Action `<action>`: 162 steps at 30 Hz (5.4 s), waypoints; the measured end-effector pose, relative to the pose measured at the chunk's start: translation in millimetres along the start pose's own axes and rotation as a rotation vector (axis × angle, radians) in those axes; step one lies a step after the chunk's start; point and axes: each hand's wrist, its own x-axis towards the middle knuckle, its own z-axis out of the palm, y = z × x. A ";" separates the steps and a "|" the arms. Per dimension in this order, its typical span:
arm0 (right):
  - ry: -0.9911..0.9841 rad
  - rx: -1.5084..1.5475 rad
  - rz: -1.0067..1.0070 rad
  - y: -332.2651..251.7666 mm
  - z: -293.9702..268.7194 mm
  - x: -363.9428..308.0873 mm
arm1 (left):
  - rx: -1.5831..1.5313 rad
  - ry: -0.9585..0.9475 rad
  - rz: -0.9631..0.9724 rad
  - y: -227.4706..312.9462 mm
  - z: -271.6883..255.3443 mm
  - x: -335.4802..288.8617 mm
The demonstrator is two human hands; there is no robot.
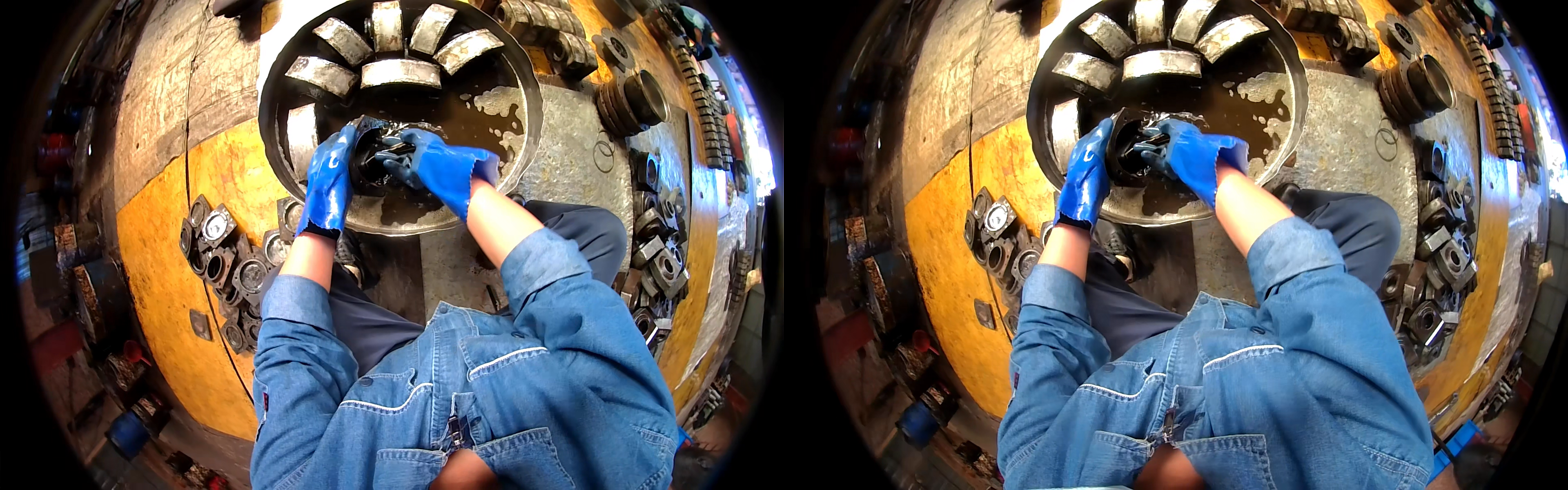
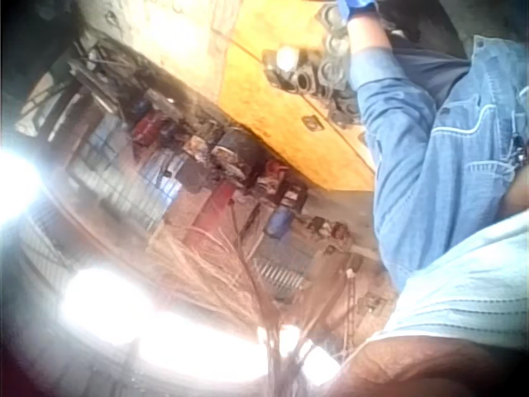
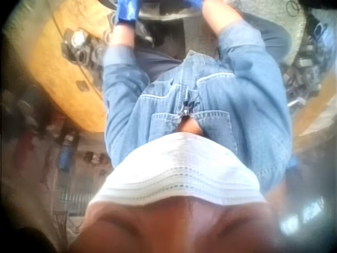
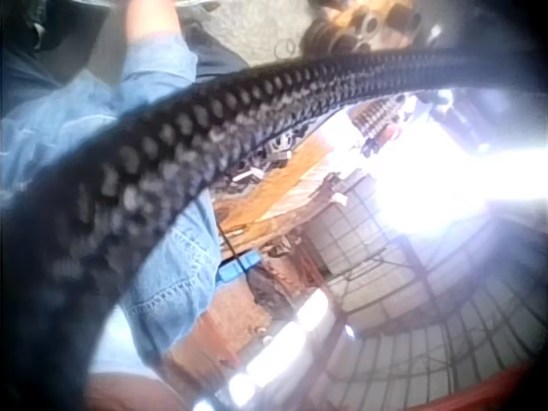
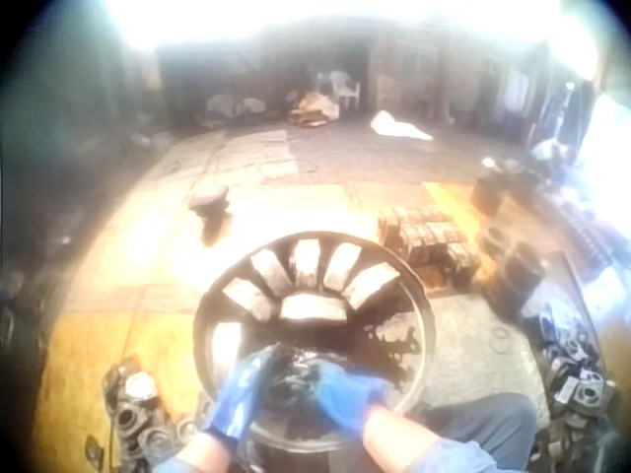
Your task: The person sits on the floor and uses a brush to clean various metal mechanical components inside a circular vat filled with liquid, handling the parts one at a time and placing some cleaned items onto the floor nearby.
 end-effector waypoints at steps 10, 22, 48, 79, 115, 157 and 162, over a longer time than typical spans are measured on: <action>-0.648 -0.443 -0.072 -65.7 -13.2 69.3 | 0.037 -0.046 -0.082 9.2 0.7 2.7; -0.898 -0.976 -0.669 -97.1 -2.2 45.8 | -0.015 -0.034 -0.015 -5.9 -25.3 -7.4; 0.358 1.277 0.961 -27.4 13.3 24.6 | 0.213 0.042 0.142 9.5 -0.5 -15.7; -0.785 -0.932 -0.694 -73.8 -6.9 37.3 | 0.184 -0.027 0.089 2.4 -18.8 -10.3; 0.255 1.087 0.967 -25.4 -23.2 46.2 | 0.491 0.076 0.236 -5.8 -19.3 -13.6; -0.438 -0.405 0.641 -103.7 -13.4 65.8 | -0.037 0.033 -0.023 5.3 -21.5 -28.4; -0.340 0.155 0.660 -108.1 -25.3 47.8 | 0.043 0.105 0.054 6.5 -15.6 -28.0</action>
